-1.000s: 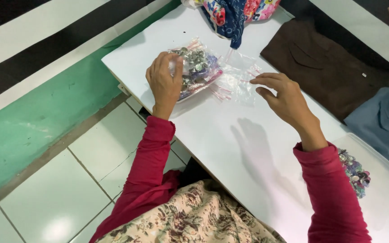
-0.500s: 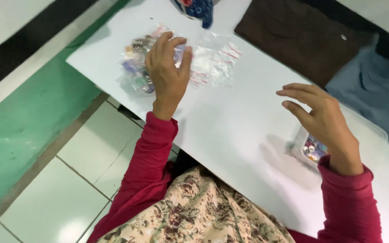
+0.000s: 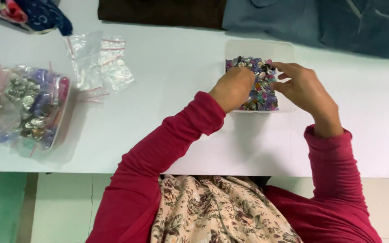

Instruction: Sorting various buttons and beads from a container and placing them into small plastic bags.

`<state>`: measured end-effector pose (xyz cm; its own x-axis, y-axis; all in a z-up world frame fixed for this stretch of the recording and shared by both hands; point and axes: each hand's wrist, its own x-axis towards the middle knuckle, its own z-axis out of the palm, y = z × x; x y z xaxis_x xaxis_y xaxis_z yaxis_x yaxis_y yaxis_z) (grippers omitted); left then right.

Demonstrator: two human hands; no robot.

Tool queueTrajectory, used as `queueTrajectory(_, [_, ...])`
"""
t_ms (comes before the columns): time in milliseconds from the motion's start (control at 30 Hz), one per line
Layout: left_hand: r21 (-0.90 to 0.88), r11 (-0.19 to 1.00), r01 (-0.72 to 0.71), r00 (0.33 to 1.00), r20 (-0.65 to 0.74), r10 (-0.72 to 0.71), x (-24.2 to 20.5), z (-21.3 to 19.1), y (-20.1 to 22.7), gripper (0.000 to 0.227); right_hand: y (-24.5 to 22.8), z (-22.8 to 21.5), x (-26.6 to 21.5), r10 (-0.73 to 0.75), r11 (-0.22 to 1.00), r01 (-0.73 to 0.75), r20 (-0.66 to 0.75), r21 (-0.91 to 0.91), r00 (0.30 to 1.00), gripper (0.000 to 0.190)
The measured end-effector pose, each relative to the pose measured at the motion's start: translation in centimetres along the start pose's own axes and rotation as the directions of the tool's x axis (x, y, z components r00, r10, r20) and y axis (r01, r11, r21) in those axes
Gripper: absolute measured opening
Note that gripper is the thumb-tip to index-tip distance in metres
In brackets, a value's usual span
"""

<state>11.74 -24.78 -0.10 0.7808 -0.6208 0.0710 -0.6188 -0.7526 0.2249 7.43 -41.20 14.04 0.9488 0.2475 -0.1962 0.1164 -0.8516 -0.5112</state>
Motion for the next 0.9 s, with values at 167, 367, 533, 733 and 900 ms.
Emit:
queueTrajectory(167, [0.215,0.922,0.321,0.94,0.046,-0.338,3.1,-0.1,2.5,0.026,3.0,3.5,3.1,-0.015,0.994,0.008,-0.063,-0.109,0.998,0.065])
queueTrajectory(367, [0.397,0.881,0.259,0.964,-0.047,-0.262,3.2,1.4,0.2,0.021,4.7,6.1,5.9,-0.063,0.963,0.052,-0.036,-0.263,0.997,0.069])
queueTrajectory(533, [-0.132,0.98,0.149,0.977,-0.134,-0.166,2.3,2.9,-1.2,0.016,4.0,4.7,4.6,-0.033,0.997,0.035,0.037,-0.067,0.999,0.055])
queueTrajectory(733, [-0.435,0.899,-0.051,0.999,-0.01,0.052,-0.6,-3.3,-0.1,0.01,0.7,1.0,0.4,0.0,1.0,-0.004,0.154,0.028,0.988,0.043])
queueTrajectory(900, [-0.459,0.887,0.051,0.995,-0.055,-0.086,0.8,-2.2,-3.0,0.021,2.0,0.0,0.6,-0.044,0.999,0.044,0.015,-0.031,0.999,0.037])
